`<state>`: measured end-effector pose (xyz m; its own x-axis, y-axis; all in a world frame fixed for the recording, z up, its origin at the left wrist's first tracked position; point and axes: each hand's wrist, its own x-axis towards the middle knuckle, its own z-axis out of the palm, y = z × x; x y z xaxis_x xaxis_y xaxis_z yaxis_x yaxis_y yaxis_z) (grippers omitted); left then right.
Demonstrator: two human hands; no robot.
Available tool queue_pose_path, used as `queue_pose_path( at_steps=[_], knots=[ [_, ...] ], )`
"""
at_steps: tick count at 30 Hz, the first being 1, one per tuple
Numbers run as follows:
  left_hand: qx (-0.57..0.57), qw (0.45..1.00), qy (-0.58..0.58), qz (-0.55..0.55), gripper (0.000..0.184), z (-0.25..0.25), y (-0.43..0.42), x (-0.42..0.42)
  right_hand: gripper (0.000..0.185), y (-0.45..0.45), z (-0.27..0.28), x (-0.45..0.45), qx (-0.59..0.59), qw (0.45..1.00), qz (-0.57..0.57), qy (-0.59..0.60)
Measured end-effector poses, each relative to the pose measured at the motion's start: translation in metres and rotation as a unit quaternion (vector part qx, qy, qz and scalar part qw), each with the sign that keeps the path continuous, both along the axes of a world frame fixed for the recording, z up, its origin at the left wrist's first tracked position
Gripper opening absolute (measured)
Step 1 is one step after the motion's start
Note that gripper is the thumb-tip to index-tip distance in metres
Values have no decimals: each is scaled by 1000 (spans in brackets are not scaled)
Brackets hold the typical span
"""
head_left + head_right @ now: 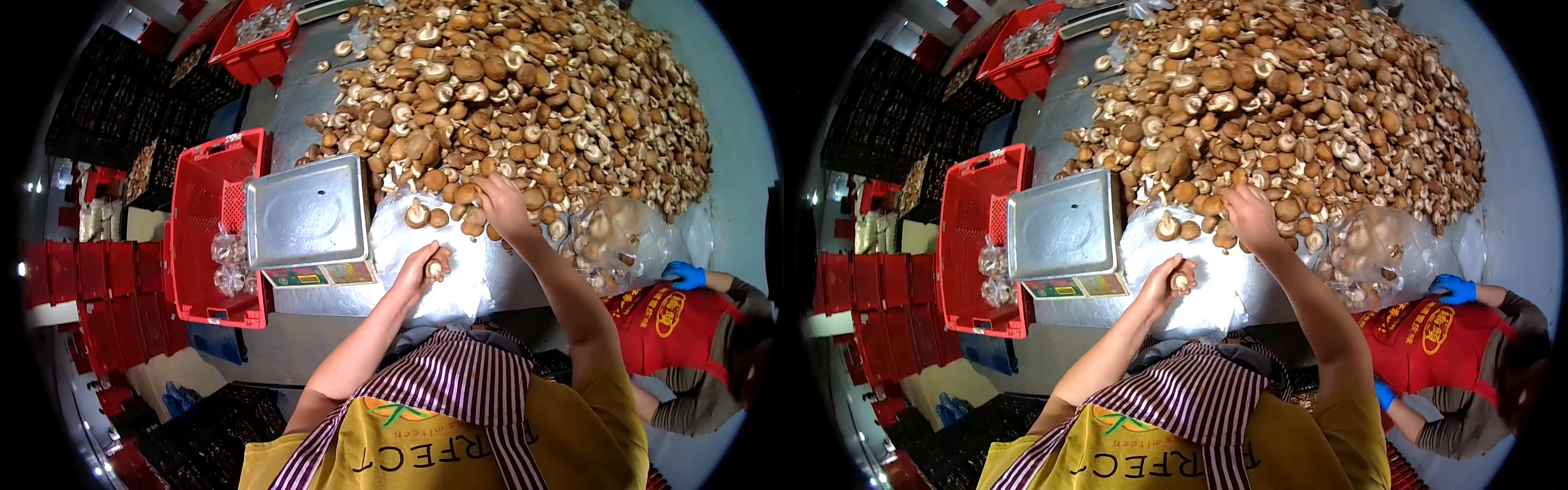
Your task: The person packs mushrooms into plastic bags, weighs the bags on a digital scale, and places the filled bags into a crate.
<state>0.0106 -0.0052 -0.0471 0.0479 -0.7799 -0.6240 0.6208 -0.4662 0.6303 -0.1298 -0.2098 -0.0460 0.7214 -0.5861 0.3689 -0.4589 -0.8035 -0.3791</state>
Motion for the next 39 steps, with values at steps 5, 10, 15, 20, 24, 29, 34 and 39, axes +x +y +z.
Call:
queue_pose_path(
  at_steps=[5, 10, 15, 20, 24, 29, 34, 39],
  knots=[
    [-28, 994, 93, 47, 46, 22, -23, -9, 36, 59, 38, -19, 110, 992, 44, -50],
    [-60, 996, 34, 48, 37, 10, -25, -11, 35, 83, 17, -46, 227, 959, -81, -147],
    [-51, 997, -16, 61, 33, -2, -16, -12, 26, 101, -36, -102, 267, 909, -163, -275],
    [-43, 996, -23, 80, 32, -5, -9, -10, 15, 115, -50, -141, 240, 913, -293, -152],
    [-12, 996, -18, 81, 29, -13, 0, -7, 21, 116, -63, -139, 209, 927, -299, -81],
    [3, 997, -19, 72, 28, -12, -1, -16, 28, 105, -30, -95, 215, 930, -297, 21],
    [-7, 997, -29, 66, 30, -9, -6, -17, 26, 86, -37, -84, 233, 933, -272, 26],
    [-10, 998, -43, 50, 28, -12, -6, -18, 23, 45, -6, -47, 132, 974, -184, -20]
  ],
)
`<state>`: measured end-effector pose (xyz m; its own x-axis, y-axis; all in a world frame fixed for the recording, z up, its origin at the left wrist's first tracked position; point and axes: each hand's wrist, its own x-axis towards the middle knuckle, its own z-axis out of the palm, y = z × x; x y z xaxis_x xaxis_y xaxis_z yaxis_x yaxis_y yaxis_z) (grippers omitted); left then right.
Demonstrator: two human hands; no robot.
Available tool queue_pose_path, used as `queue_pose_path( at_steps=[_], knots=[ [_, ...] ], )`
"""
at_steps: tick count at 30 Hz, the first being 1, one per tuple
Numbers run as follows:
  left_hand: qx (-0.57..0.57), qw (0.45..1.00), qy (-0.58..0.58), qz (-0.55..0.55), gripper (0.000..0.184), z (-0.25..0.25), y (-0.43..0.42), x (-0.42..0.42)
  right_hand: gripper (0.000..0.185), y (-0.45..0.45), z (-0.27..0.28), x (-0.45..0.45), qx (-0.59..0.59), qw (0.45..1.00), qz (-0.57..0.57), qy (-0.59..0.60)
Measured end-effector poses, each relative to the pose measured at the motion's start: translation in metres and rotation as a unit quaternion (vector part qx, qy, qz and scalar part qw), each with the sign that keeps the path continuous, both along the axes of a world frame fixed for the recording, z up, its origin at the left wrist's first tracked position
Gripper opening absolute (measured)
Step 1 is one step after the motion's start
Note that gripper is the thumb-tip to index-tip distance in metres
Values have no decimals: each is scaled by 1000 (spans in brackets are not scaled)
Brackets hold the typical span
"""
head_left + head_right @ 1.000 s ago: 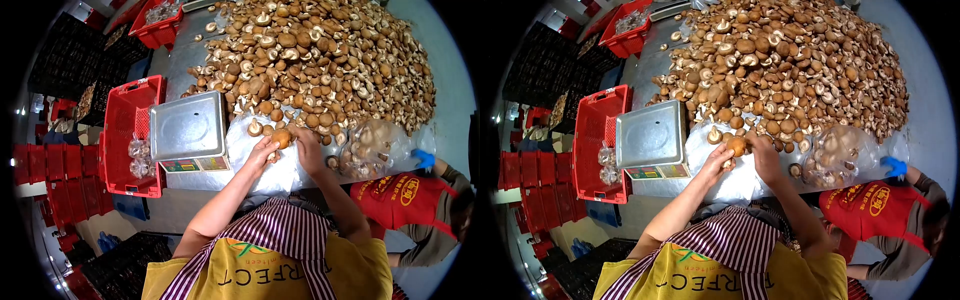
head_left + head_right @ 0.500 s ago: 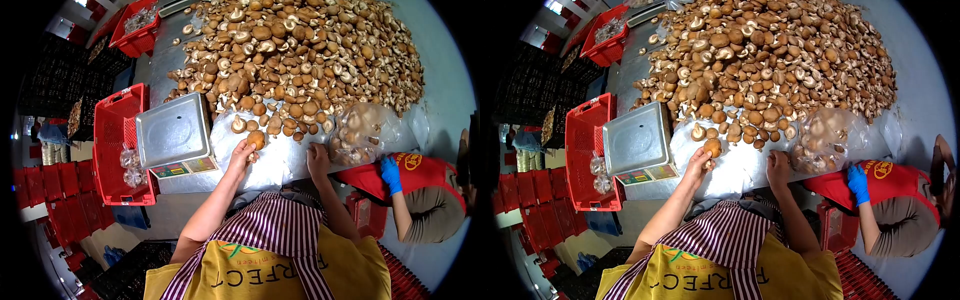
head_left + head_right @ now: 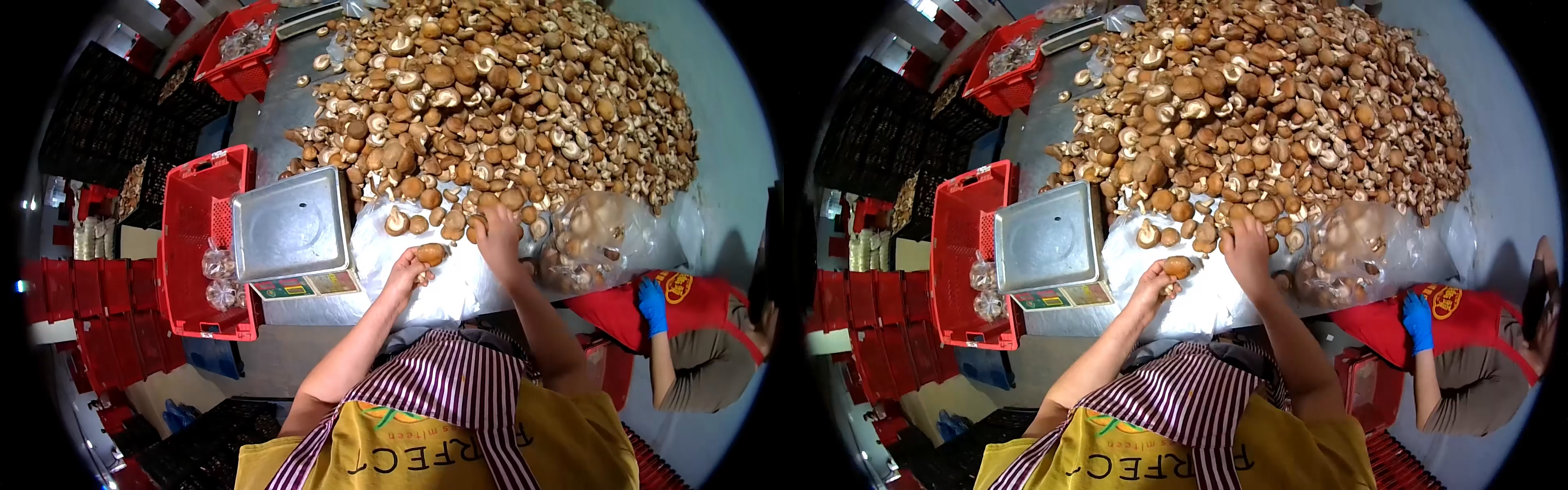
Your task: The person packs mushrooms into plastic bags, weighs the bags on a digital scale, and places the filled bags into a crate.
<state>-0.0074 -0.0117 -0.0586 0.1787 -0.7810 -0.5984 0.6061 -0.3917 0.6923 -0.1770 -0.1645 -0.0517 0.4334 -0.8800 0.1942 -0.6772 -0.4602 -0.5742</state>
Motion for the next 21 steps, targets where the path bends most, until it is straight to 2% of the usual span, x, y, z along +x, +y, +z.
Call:
queue_pose_path(
  at_steps=[2, 5, 7, 8, 10, 11, 12, 13, 15, 16, 19, 21],
  knots=[
    [12, 999, 2, -33, 30, 0, 1, -3, 27, -32, 8, 31, -100, 994, 47, -19],
    [20, 997, -31, -64, 32, 0, 0, -10, 36, -76, 37, 80, -110, 991, 75, 16],
    [19, 995, -50, -90, 34, -7, -3, -12, 48, -102, 27, 106, -98, 991, 78, 52],
    [17, 995, -51, -87, 34, -14, -3, -12, 48, -104, 17, 111, -100, 990, 81, 50],
    [29, 992, -70, -102, 35, -20, -3, -9, 50, -101, -4, 113, -106, 975, 128, 150],
    [45, 991, -78, -100, 34, -20, -2, -7, 45, -92, -13, 107, -98, 968, 166, 160],
    [45, 991, -77, -97, 34, -22, 0, -3, 38, -84, -23, 99, -148, 957, 189, 161],
    [39, 990, -84, -105, 33, -25, 2, 1, 33, -70, -17, 84, -155, 960, 212, 100],
    [38, 990, -88, -105, 32, -28, 8, 6, 34, -48, -17, 59, -91, 969, 228, 28],
    [43, 991, -91, -94, 31, -28, 11, 11, 31, -45, -5, 44, -99, 963, 246, 39],
    [46, 991, -93, -79, 30, -32, 14, 17, 27, -52, 10, 35, -126, 960, 244, 57],
    [47, 992, -91, -70, 29, -35, 16, 19, 18, -64, 16, 41, -87, 979, 161, 93]
  ],
)
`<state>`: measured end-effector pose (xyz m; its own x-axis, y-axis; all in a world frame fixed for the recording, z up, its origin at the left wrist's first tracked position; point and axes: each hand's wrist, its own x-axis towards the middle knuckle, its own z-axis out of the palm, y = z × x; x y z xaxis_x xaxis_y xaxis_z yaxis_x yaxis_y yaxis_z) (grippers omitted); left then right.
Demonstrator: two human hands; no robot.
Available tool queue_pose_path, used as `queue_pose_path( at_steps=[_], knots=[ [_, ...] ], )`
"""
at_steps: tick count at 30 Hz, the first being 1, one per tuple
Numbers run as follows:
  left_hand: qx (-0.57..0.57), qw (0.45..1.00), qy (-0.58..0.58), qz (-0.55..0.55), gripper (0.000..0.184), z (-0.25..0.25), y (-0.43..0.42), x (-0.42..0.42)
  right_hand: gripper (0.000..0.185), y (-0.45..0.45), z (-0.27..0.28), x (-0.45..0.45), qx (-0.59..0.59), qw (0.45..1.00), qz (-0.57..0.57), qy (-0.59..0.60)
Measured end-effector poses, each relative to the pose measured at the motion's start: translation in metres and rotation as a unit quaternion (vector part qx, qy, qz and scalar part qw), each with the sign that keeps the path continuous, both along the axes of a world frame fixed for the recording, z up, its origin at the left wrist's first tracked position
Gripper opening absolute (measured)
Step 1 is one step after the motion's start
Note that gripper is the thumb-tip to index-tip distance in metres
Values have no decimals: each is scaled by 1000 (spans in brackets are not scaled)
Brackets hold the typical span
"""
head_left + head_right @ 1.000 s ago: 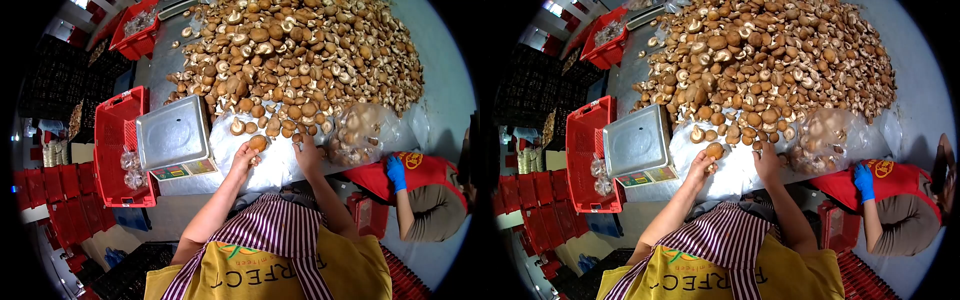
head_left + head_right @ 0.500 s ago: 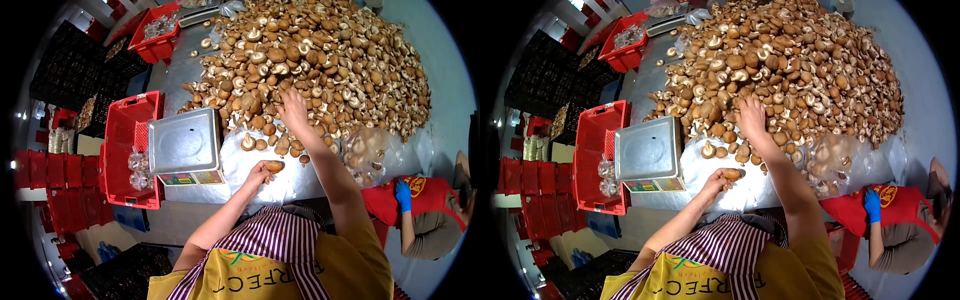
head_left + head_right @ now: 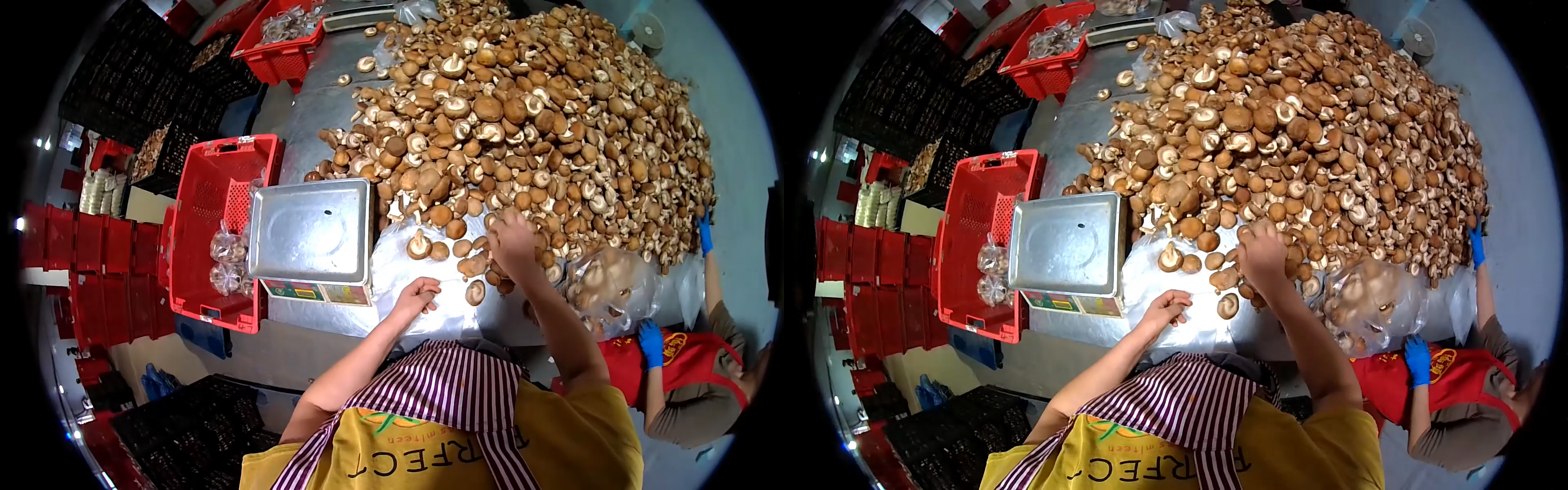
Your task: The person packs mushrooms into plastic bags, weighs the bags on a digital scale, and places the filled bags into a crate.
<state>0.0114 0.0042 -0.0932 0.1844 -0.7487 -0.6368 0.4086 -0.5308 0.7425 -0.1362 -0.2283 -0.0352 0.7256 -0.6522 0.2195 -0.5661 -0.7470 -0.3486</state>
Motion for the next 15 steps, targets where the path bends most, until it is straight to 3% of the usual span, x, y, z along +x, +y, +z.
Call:
queue_pose_path(
  at_steps=[5, 9, 11, 15],
  knots=[
    [-2, 998, 38, 43, 22, 13, -12, 0, 26, -39, -7, 68, 18, 1000, -8, 4],
    [-27, 996, 47, 72, 24, 14, -25, -3, 55, -41, -14, 127, 190, 947, -100, 240],
    [-27, 994, 46, 93, 23, 14, -25, -2, 64, -32, -24, 121, 182, 963, -91, 175],
    [-9, 995, 41, 94, 22, 17, -21, -2, 58, -11, -37, 98, 195, 972, -101, 84]
  ],
)
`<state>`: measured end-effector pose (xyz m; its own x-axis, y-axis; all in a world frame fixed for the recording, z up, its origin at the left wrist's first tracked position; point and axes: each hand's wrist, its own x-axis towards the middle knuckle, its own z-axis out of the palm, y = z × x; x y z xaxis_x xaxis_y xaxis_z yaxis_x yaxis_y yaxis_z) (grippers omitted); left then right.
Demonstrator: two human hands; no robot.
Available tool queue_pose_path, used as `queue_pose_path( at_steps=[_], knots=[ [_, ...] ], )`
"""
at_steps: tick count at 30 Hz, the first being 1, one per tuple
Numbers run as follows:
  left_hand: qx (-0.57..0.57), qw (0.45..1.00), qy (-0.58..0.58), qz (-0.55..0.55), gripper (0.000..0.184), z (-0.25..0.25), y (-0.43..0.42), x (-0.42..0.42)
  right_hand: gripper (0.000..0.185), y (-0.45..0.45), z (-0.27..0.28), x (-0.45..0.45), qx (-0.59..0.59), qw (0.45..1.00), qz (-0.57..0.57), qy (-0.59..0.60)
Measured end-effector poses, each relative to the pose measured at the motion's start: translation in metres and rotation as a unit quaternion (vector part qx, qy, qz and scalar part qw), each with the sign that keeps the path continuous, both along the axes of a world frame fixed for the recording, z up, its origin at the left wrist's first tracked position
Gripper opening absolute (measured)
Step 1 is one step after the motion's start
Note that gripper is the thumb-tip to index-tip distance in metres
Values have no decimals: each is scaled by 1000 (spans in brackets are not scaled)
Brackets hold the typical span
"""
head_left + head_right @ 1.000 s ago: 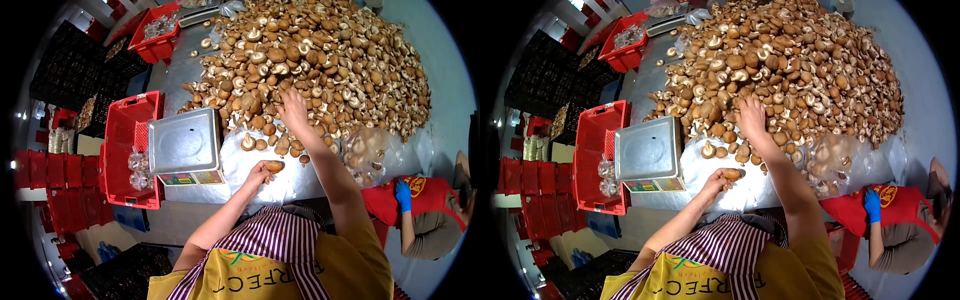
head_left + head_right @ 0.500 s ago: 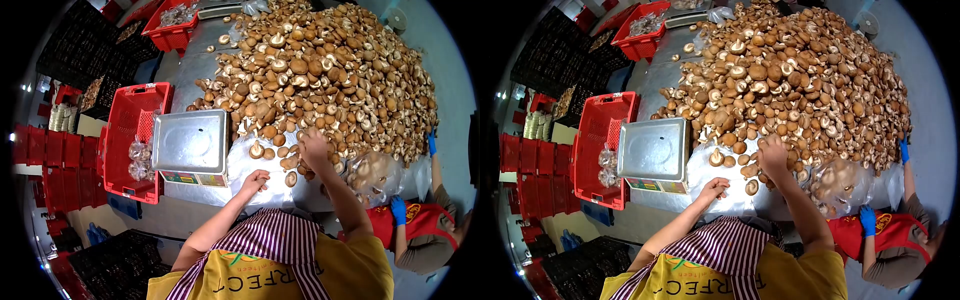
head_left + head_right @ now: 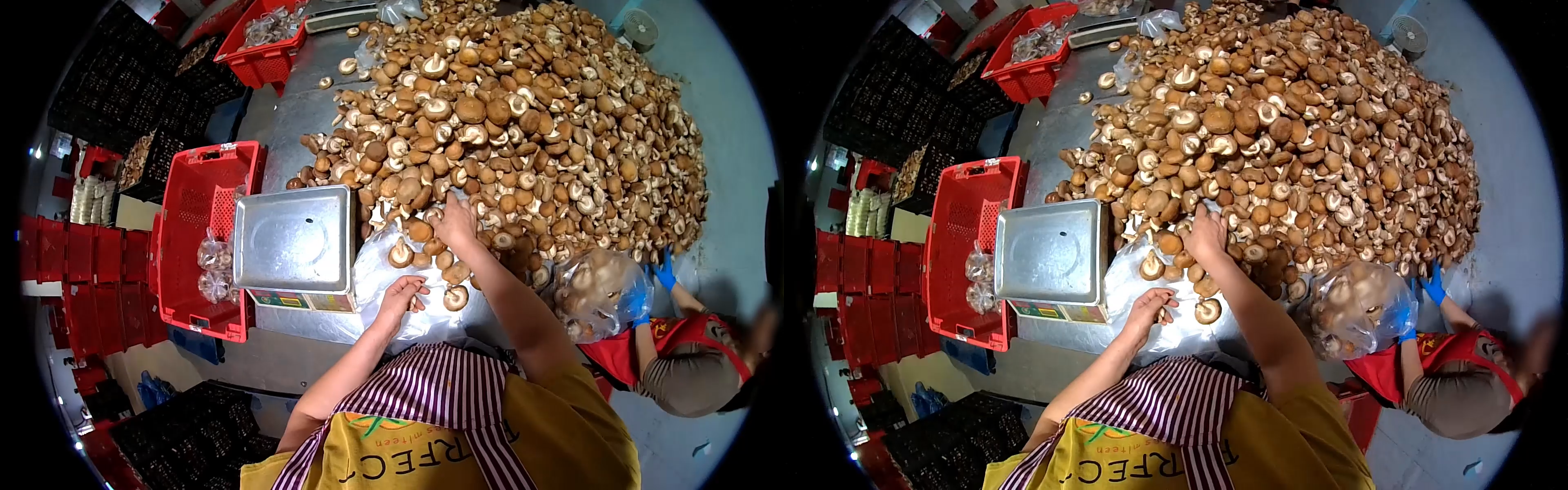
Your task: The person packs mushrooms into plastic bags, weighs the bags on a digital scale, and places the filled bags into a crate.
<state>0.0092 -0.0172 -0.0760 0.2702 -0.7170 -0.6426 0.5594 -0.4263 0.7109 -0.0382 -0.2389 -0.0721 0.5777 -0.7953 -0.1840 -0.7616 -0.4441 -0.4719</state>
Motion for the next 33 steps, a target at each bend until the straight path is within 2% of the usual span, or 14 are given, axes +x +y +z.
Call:
queue_pose_path(
  at_steps=[2, 3, 4, 6, 8, 11, 12, 14, 18, 19, 22, 24, 26, 33],
  knots=[
    [-6, 1000, 4, -5, 22, 0, 2, 0, 61, 11, 6, -16, 6, 999, -7, -54],
    [-3, 1000, 10, -11, 24, 1, 1, 0, 50, 15, 1, -24, 12, 997, -15, -74],
    [0, 1000, 16, -16, 25, 4, 0, -1, 50, 19, 0, -35, 12, 997, -16, -73],
    [-25, 999, 30, -21, 29, 13, -2, -2, 39, 30, 1, -56, -55, 982, 17, -178],
    [-50, 998, 43, -22, 33, 28, -7, -2, 30, 46, 39, -70, -26, 978, 25, -206],
    [-88, 953, 290, 5, 57, 42, -13, -2, 27, 71, 52, -85, 81, 958, 120, -246],
    [-88, 953, 290, 6, 57, 40, -11, 0, 27, 72, 57, -83, 81, 958, 121, -246],
    [-86, 945, 316, 6, 56, 29, -6, 0, 30, 71, 64, -81, 45, 941, 220, -255],
    [-65, 965, 253, 10, 49, 4, -1, -1, 28, 16, 48, -45, -3, 964, 107, -242],
    [-45, 971, 234, 22, 47, 11, -4, -2, 31, 0, 39, -34, -64, 962, 100, -247],
    [-25, 982, 180, 49, 48, 18, -13, -4, 46, -18, 22, -12, -59, 993, 46, -92],
    [-24, 988, 147, 40, 45, 22, -18, -2, 51, -6, 5, -4, -17, 994, 98, 39],
    [16, 995, 94, 35, 41, 23, -22, 0, 52, 21, -2, -22, -93, 985, 134, -53],
    [-21, 996, 82, 1, 21, 28, -25, 0, 30, 15, 19, -87, -55, 982, 173, -59]
  ],
)
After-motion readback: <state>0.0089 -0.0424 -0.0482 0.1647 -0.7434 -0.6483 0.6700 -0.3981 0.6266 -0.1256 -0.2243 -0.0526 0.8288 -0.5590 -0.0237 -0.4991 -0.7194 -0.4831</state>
